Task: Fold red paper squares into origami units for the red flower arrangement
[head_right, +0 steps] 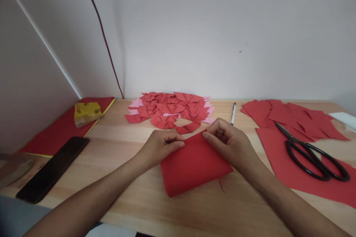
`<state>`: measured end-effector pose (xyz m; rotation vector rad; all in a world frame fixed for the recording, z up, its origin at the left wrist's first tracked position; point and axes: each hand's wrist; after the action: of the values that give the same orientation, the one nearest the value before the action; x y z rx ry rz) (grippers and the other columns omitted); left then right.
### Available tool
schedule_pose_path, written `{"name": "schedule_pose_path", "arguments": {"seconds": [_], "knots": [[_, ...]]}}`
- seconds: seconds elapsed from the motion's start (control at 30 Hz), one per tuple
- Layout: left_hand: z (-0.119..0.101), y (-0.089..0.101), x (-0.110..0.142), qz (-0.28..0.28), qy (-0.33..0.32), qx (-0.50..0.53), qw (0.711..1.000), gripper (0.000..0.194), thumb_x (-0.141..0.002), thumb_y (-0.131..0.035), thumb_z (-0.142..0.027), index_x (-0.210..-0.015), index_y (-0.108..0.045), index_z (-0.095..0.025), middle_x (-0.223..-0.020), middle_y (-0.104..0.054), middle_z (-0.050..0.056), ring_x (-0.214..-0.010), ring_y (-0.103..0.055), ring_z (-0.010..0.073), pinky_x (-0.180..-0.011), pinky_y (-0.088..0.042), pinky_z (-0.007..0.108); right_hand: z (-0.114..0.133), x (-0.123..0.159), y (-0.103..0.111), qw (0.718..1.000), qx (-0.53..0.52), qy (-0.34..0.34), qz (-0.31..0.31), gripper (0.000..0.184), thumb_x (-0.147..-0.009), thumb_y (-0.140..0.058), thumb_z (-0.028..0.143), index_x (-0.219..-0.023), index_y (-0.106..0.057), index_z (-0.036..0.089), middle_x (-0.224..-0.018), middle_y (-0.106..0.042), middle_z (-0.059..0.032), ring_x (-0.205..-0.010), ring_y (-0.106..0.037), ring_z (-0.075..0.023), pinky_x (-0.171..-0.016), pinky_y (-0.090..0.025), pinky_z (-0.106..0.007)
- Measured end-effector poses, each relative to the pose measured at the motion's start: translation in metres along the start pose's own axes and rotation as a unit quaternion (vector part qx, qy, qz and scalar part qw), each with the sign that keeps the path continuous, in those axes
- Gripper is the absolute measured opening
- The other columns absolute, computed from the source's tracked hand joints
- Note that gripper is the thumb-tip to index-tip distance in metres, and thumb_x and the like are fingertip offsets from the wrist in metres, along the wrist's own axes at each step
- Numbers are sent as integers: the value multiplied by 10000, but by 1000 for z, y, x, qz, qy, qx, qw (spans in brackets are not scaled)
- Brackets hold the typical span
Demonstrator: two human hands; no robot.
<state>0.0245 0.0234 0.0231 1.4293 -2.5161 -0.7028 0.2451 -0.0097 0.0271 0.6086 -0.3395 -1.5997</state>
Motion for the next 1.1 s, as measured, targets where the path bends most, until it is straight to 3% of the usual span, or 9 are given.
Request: {"name": "schedule_pose_path", "arguments": {"seconds": [0.17, 0.37, 0.47, 0.6, 0.73, 0.83, 0.93, 1.1], "knots": [[0, -1, 0, -3, -12, -25, 1000, 149, -834, -578, -203, -758, -697, -156, -759, -666, 4, -716, -583, 130, -667, -406, 246, 3, 0, -1, 1000, -2, -13, -8, 230, -810, -586, 434, -707, -539, 234, -639, -589, 1, -535, -513, -136, -469, -398, -249], [1, -3, 0, -5, -10, -40, 999, 150, -813, -573, -205, -697, -648, -149, -695, -625, -4, -675, -548, 121, -631, -384, 239, 2, 1, -1, 999, -43, -28, 0, 324, -823, -599, 471, -1037, -605, 228, -712, -667, -15, -588, -596, -160, -509, -457, -261], [2, -4, 0, -12, 0, -32, 999, 163, -810, -553, -210, -682, -630, -147, -685, -614, -4, -660, -532, 115, -607, -372, 229, 2, 0, 2, 999, -35, -13, 1, 362, -867, -548, 488, -1115, -611, 232, -832, -711, -43, -732, -650, -190, -636, -510, -295], [1, -5, 0, -28, 11, -13, 999, 176, -815, -530, -227, -669, -591, -148, -666, -593, -9, -636, -507, 106, -580, -359, 217, 4, -3, 8, 997, -77, -19, 18, 432, -902, -444, 571, -1023, -665, 220, -926, -730, -76, -871, -676, -227, -789, -530, -348], [0, -5, 0, -35, 17, -7, 999, 181, -820, -522, -244, -675, -581, -154, -658, -586, -10, -627, -497, 108, -568, -353, 217, 1, -7, 8, 996, -55, -21, 70, 433, -882, -460, 593, -846, -675, 218, -823, -707, -61, -788, -653, -236, -643, -519, -330], [-1, -6, 1, -39, 15, -12, 999, 173, -815, -523, -237, -676, -586, -155, -662, -597, -6, -630, -509, 114, -572, -360, 222, -4, -6, 4, 994, -28, -13, 108, 381, -872, -500, 550, -741, -627, 215, -683, -634, -17, -619, -565, -175, -518, -435, -278], [-2, -7, 1, -39, 14, -15, 999, 167, -812, -520, -224, -676, -590, -156, -676, -605, -3, -647, -520, 118, -579, -365, 224, -8, -4, 0, 990, -33, -16, 134, 346, -865, -533, 508, -695, -578, 209, -626, -568, 11, -554, -497, -137, -485, -374, -249], [-2, -8, 2, -35, 20, -4, 999, 174, -813, -521, -235, -667, -573, -157, -666, -583, -9, -636, -503, 114, -580, -355, 227, -12, -4, -1, 990, -36, -26, 133, 339, -864, -537, 499, -698, -571, 206, -632, -567, 14, -559, -503, -137, -489, -364, -249]]}}
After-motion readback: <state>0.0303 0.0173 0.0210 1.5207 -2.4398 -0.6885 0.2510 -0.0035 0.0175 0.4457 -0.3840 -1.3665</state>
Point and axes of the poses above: each hand's wrist, its own x-axis away from the middle knuckle, its own y-axis out of the back of the hand, z = x × y
